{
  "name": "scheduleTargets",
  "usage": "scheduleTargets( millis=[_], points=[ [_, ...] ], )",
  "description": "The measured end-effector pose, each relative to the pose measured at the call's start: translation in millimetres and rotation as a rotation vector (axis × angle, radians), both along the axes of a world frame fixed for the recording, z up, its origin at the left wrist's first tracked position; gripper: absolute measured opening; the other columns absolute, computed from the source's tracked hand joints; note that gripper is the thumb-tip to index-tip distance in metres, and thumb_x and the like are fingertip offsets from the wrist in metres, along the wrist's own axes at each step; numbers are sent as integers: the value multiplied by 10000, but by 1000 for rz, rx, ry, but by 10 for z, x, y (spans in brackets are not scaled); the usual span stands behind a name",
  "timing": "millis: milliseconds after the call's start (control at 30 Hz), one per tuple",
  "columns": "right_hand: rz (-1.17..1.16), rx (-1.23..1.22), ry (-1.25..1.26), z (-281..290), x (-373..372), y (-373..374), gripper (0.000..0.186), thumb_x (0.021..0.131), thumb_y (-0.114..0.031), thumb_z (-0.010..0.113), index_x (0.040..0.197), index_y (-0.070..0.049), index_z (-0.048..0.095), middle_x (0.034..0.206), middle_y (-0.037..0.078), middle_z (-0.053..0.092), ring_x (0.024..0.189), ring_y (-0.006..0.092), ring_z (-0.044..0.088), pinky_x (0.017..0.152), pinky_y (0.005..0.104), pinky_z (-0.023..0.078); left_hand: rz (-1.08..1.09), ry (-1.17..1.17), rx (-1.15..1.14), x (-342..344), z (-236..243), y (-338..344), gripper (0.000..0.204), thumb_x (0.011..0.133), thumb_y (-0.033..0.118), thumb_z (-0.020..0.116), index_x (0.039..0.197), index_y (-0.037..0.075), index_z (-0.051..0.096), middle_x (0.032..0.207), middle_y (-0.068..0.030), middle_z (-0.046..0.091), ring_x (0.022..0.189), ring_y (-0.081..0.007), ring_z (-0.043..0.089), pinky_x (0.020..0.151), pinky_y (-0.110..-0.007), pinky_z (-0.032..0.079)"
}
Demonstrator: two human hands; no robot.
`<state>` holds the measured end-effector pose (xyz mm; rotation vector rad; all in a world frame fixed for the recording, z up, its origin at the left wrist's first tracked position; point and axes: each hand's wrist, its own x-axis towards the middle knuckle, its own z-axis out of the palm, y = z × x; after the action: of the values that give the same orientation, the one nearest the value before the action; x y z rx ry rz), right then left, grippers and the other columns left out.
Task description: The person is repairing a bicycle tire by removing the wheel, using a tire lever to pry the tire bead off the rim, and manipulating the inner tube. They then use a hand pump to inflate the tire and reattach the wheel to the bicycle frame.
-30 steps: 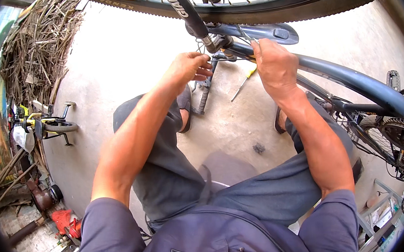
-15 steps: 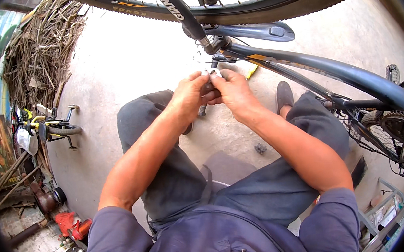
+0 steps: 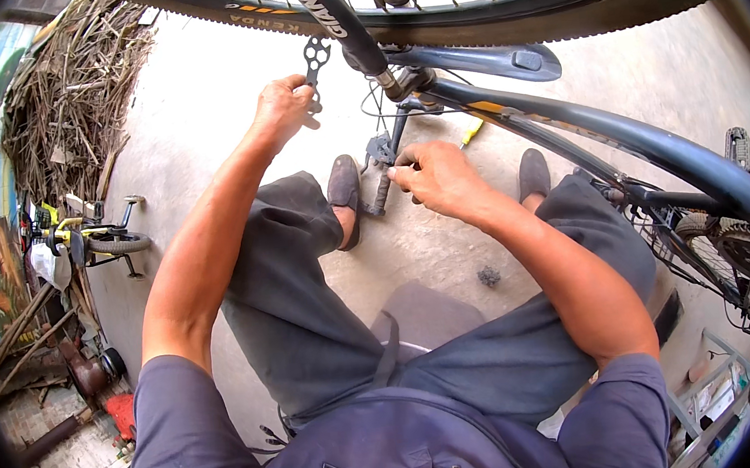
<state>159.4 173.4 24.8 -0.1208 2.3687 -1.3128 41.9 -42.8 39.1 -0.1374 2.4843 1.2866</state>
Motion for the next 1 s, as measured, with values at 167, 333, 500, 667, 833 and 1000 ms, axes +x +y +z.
scheduleTargets(
  millis=[167, 333, 500, 667, 833, 1000],
  points=[
    [5, 64, 88, 72, -95, 74, 322, 839, -291, 600, 873, 23, 665, 673, 188, 620, 632, 306, 622, 646, 403, 470, -154, 108, -262, -10, -318, -6, 233, 853, 138, 484, 967, -7, 627, 715, -131, 633, 644, -208, 640, 628, -332, 521],
    [7, 84, 151, 179, -179, 125, 315, 835, -284, 605, 890, 21, 661, 692, 239, 601, 712, 392, 598, 685, 444, 455, -277, 314, -449, -69, -441, 114, 202, 873, 120, 486, 905, -37, 610, 694, -125, 643, 595, -189, 641, 632, -318, 524],
    [17, 150, 136, 222, -204, 163, 290, 838, -265, 605, 893, 15, 660, 730, 231, 613, 752, 390, 606, 708, 449, 455, -221, 354, -429, -171, -394, 141, 236, 873, 130, 487, 992, -12, 633, 709, -114, 650, 592, -174, 636, 626, -307, 521],
    [21, 157, 178, 231, -168, 192, 275, 841, -254, 605, 903, 8, 664, 771, 225, 624, 772, 391, 609, 718, 447, 458, -197, 392, -466, -153, -338, 229, 289, 877, 147, 481, 1095, 37, 637, 727, -139, 649, 639, -208, 635, 670, -344, 508],
    [-201, 201, 111, 301, -335, 310, 292, 858, -268, 611, 930, 9, 670, 751, 174, 652, 727, 278, 644, 650, 398, 494, -168, 454, -445, -137, -315, 310, 273, 879, 133, 490, 1104, 72, 632, 752, -195, 630, 709, -292, 632, 726, -389, 485],
    [-847, -372, -132, 389, -463, 606, 455, 861, -340, 658, 1089, 42, 559, 911, 119, 612, 709, 171, 620, 573, 292, 540, -146, 463, -371, -161, -362, 297, 243, 899, 145, 509, 1100, 73, 624, 839, -232, 629, 795, -345, 625, 754, -405, 472]
  ],
)
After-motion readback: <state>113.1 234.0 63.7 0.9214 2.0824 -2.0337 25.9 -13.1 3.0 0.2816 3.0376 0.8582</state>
